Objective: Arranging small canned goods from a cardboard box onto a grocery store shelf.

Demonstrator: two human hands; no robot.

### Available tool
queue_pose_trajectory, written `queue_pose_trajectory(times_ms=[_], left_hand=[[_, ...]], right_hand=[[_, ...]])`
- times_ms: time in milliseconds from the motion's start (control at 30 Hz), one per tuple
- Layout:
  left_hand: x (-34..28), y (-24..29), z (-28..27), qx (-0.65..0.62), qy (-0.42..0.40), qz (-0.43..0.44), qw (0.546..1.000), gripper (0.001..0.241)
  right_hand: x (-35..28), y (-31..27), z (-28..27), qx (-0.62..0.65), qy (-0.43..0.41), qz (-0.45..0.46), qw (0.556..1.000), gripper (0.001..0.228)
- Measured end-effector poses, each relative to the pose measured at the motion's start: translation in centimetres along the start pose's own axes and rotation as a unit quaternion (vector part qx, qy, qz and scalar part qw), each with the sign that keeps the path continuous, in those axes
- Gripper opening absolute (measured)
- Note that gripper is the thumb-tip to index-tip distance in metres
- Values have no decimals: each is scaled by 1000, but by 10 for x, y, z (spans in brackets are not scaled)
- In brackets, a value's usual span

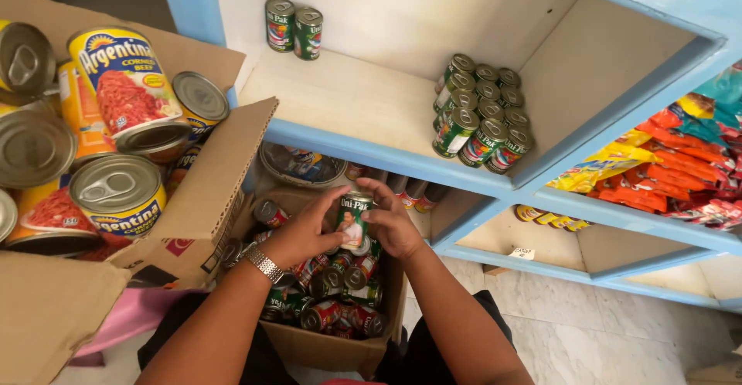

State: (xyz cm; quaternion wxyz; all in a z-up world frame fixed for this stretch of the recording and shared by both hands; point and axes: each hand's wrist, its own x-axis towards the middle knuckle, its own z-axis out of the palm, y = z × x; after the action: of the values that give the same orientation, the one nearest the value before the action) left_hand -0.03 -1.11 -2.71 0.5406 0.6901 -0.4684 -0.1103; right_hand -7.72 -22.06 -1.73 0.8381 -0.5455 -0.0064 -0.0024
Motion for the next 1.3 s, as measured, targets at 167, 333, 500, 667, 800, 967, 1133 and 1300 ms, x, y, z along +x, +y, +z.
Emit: queue_pose_trajectory(times_ms=[167,333,500,667,800,967,1133,1300], left_hand=[[3,37,-7,-127,-30,-158,979,94],[1,31,-5,-133,-11,-119,984,93],[2,41,-7,-149,-9,-166,975,91],[-2,28,2,-66,29,-46,996,81],[-2,45,1,-96,46,-77,991,73],[-4,23,6,-20,94,-41,995,67],[-3,6,9,-9,109,-53,993,62],[-3,15,3,-71,92,-31,993,66]], right_hand=[[-2,-3,8,90,9,-17,996,65],[-2,-1,10,121,-2,-29,992,63],[-3,3,2,86,14,-28,996,51],[-6,2,0,35,19,-28,999,47],[-9,-4,-1,-2,9,-14,1000,51],[-15,-23,13,-113,-18,-4,993,63],[-16,-16,10,-165,31,78,983,71],[-15,-13,7,8,53,72,996,58]])
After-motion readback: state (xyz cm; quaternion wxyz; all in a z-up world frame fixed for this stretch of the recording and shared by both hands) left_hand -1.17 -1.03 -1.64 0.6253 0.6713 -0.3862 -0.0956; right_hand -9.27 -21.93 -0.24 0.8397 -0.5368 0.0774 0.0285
